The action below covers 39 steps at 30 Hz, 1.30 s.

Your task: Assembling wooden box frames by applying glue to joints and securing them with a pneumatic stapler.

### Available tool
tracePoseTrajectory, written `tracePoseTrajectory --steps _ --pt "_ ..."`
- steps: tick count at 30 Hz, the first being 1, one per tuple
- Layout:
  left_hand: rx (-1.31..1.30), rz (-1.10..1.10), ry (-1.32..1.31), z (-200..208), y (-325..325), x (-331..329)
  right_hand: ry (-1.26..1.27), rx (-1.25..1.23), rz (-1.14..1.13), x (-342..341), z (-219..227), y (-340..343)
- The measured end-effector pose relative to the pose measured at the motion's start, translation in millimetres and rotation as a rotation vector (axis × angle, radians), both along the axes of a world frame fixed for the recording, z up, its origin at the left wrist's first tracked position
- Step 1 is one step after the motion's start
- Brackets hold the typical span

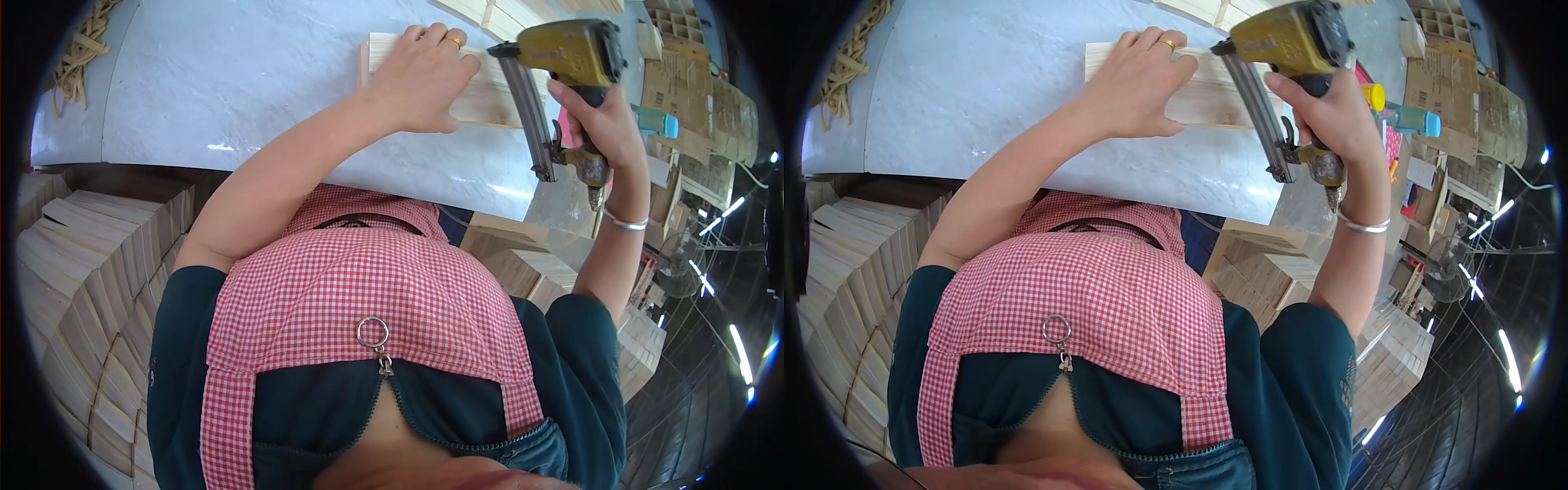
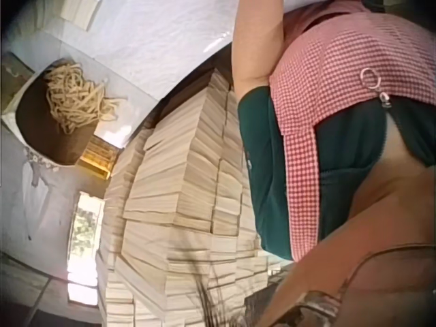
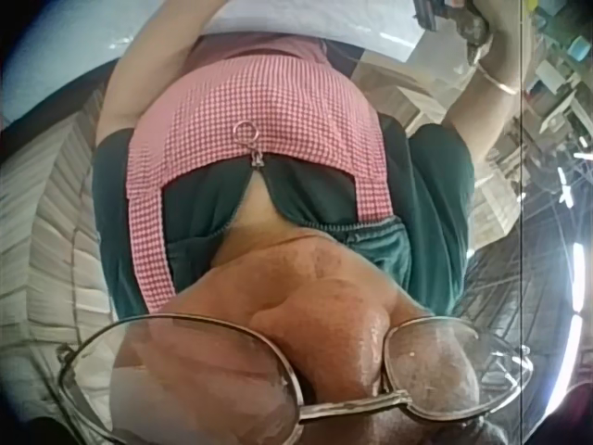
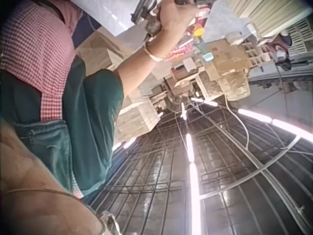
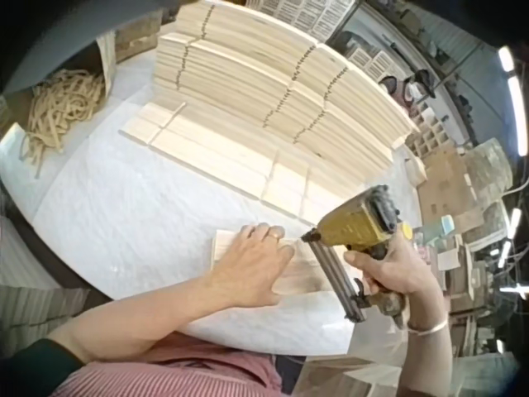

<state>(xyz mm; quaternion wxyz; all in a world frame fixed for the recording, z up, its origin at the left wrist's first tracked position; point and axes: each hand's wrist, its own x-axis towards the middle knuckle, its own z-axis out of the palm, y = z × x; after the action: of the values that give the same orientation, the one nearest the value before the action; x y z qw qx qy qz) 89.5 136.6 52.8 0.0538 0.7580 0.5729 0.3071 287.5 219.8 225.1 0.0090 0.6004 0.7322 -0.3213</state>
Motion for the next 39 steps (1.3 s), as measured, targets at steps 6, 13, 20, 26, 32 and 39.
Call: tracePoseTrajectory --steps 6,13,20,26,32,39 --pt "-0.064 -0.035 0.059 9 -5 -10 0.083 0.265 -0.268 47 -12 -30" --pt "-0.523 0.116 -1.201 57 -78 -106 -0.349 0.541 -0.220 200 -110 -54" --pt "-0.266 0.872 -1.222 12 -190 -198 -0.468 0.495 -0.388 261 -171 -67" --pt "0.112 0.966 -0.496 21 -228 -154 -0.227 0.533 -0.427 266 -181 -46" --pt "-0.049 0.702 0.162 22 -229 -100 0.225 0.723 -0.136 159 -193 -33" --pt "-0.219 0.670 0.311 -3 -228 -116 0.578 0.548 0.447 -29 -199 -118"
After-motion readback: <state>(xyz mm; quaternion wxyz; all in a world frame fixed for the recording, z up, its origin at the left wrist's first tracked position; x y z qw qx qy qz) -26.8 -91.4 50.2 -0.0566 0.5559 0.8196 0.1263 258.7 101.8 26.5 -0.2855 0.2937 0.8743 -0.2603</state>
